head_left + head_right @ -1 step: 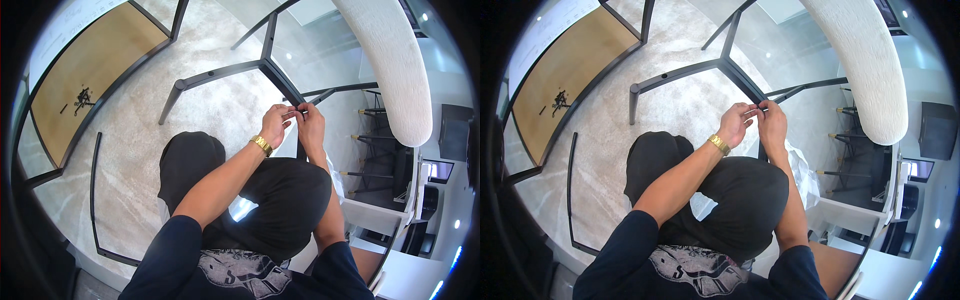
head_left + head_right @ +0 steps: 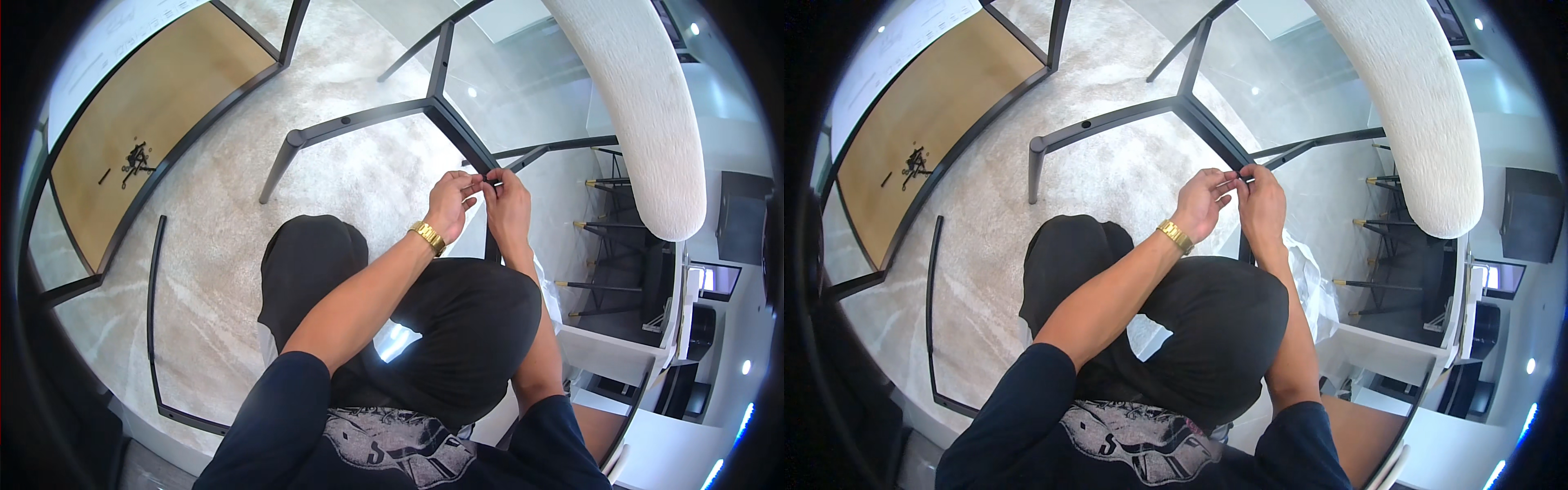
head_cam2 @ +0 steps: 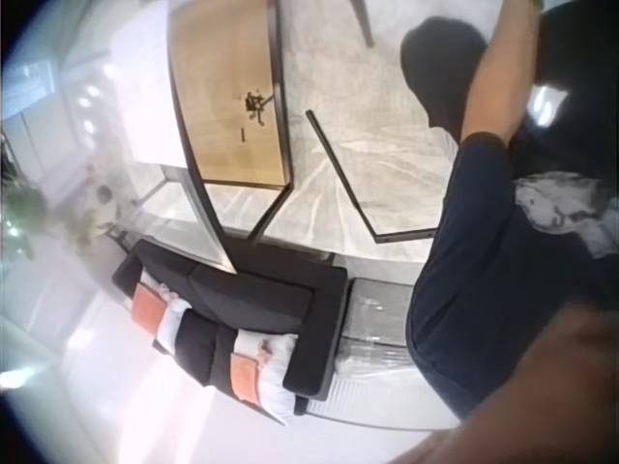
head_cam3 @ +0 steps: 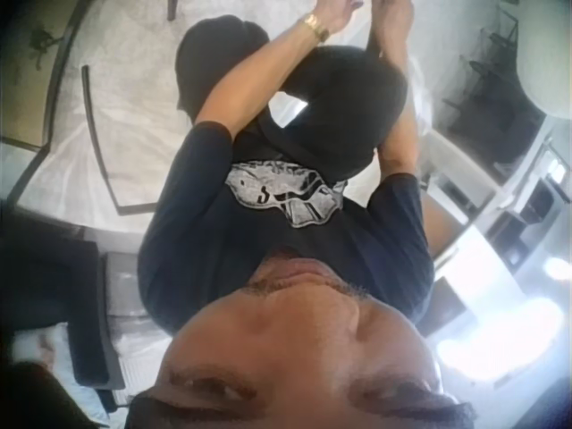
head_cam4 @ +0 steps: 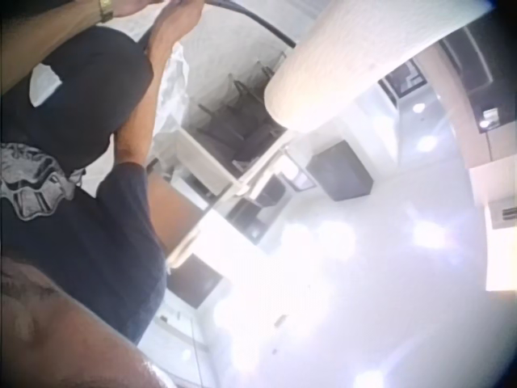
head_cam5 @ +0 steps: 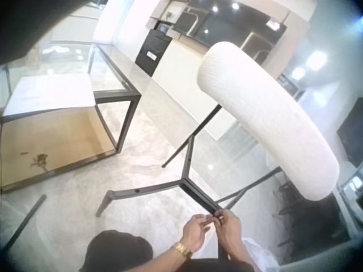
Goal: The person assembles a chair frame by joining metal components together and securing them with screws using a hex key while following instructions on a paper.
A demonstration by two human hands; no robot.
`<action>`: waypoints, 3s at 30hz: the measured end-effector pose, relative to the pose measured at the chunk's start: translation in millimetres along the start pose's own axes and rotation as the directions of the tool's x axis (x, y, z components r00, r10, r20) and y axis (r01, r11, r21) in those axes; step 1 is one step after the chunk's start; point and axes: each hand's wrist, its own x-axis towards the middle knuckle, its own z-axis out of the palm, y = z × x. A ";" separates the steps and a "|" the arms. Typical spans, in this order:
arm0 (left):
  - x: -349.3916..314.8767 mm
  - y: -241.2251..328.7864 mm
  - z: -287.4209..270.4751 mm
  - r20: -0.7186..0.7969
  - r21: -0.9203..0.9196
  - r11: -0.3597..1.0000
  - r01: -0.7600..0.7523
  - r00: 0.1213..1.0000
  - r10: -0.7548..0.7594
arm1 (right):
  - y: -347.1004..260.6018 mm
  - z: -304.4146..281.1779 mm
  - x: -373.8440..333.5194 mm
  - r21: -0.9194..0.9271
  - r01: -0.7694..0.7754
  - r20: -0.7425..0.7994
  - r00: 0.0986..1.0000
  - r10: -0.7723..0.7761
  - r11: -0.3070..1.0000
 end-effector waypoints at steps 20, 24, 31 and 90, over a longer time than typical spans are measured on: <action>11.3 -3.5 -5.9 0.078 0.160 0.986 -0.050 0.996 0.038 | 8.9 -25.2 36.3 -0.130 0.457 0.323 0.858 -0.399 0.880; 11.6 -0.7 -7.0 0.095 0.230 0.970 -0.077 0.994 0.056 | 2.0 -34.3 44.7 -0.124 0.566 0.411 0.777 -0.477 0.815; 11.0 1.8 -9.4 0.095 0.230 0.972 -0.047 0.995 0.025 | 5.4 -37.7 54.6 -0.103 0.668 0.493 0.678 -0.545 0.737; 5.5 -4.1 -2.6 0.063 0.330 0.933 -0.143 0.990 0.129 | 15.0 -33.7 -62.3 0.199 -0.007 -0.075 0.997 0.022 0.980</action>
